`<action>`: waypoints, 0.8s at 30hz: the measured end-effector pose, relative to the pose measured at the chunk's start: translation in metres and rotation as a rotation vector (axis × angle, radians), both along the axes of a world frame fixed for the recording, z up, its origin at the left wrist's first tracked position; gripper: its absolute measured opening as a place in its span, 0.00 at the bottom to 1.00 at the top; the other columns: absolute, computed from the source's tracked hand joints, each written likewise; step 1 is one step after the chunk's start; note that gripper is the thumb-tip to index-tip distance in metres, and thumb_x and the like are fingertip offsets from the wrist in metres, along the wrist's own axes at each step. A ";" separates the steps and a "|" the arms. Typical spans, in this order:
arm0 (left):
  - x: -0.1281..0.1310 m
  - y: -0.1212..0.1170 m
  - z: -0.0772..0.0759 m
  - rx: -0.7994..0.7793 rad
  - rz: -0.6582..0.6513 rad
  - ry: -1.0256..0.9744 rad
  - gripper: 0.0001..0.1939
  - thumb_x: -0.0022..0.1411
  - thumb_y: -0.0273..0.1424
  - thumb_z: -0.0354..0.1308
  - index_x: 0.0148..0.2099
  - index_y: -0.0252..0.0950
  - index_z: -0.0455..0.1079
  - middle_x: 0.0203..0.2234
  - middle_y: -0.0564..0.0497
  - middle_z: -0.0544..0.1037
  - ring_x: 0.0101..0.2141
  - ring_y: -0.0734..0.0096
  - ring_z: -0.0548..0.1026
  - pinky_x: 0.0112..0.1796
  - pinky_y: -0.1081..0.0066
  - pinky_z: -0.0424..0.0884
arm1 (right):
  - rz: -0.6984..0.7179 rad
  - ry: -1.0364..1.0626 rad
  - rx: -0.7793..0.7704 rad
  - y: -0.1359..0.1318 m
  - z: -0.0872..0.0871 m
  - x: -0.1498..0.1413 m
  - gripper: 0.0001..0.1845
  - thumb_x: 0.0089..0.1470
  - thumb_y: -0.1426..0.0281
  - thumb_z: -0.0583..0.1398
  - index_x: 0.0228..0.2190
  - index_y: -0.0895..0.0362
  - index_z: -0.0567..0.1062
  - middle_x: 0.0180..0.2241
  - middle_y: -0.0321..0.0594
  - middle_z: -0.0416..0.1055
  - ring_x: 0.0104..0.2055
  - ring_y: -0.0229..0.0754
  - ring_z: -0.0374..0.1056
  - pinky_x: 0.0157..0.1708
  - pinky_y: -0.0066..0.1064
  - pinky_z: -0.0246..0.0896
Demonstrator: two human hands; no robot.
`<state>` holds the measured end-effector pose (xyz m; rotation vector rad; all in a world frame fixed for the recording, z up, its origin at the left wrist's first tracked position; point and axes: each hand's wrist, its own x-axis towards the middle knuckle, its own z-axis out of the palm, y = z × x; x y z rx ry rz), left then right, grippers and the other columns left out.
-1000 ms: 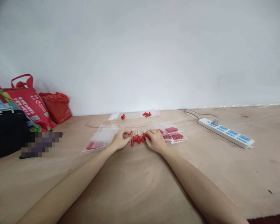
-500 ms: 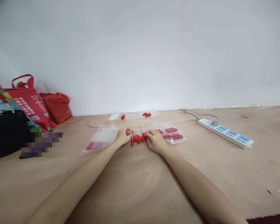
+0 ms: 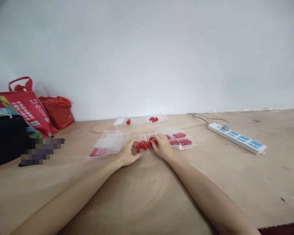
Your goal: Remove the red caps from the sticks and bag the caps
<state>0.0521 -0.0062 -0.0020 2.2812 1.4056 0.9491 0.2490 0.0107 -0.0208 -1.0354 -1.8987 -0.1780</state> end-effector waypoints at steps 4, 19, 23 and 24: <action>-0.003 0.005 -0.004 -0.008 -0.038 -0.031 0.16 0.46 0.28 0.59 0.40 0.35 0.62 0.37 0.48 0.68 0.36 0.68 0.70 0.37 0.66 0.71 | -0.122 0.026 0.080 -0.003 0.002 -0.001 0.06 0.51 0.71 0.53 0.32 0.56 0.70 0.30 0.40 0.71 0.35 0.42 0.65 0.36 0.33 0.55; -0.006 -0.001 -0.008 0.090 -0.005 0.025 0.18 0.49 0.30 0.58 0.44 0.36 0.61 0.38 0.48 0.67 0.41 0.66 0.68 0.43 0.64 0.66 | -0.072 -0.207 -0.068 -0.016 0.009 -0.004 0.05 0.47 0.68 0.57 0.29 0.55 0.70 0.31 0.38 0.71 0.37 0.42 0.62 0.39 0.36 0.48; -0.019 -0.004 0.010 0.147 0.043 0.176 0.11 0.52 0.31 0.55 0.40 0.37 0.65 0.38 0.48 0.69 0.42 0.63 0.66 0.45 0.63 0.63 | -0.075 -0.187 -0.035 -0.017 0.008 -0.002 0.04 0.47 0.70 0.56 0.28 0.54 0.70 0.31 0.38 0.70 0.36 0.42 0.61 0.39 0.36 0.48; -0.028 -0.002 0.016 0.151 0.084 0.225 0.09 0.53 0.31 0.54 0.38 0.37 0.66 0.38 0.48 0.69 0.43 0.62 0.66 0.45 0.63 0.62 | -0.073 -0.183 -0.025 -0.017 0.007 -0.002 0.04 0.48 0.70 0.56 0.28 0.54 0.70 0.31 0.38 0.70 0.36 0.41 0.61 0.39 0.36 0.48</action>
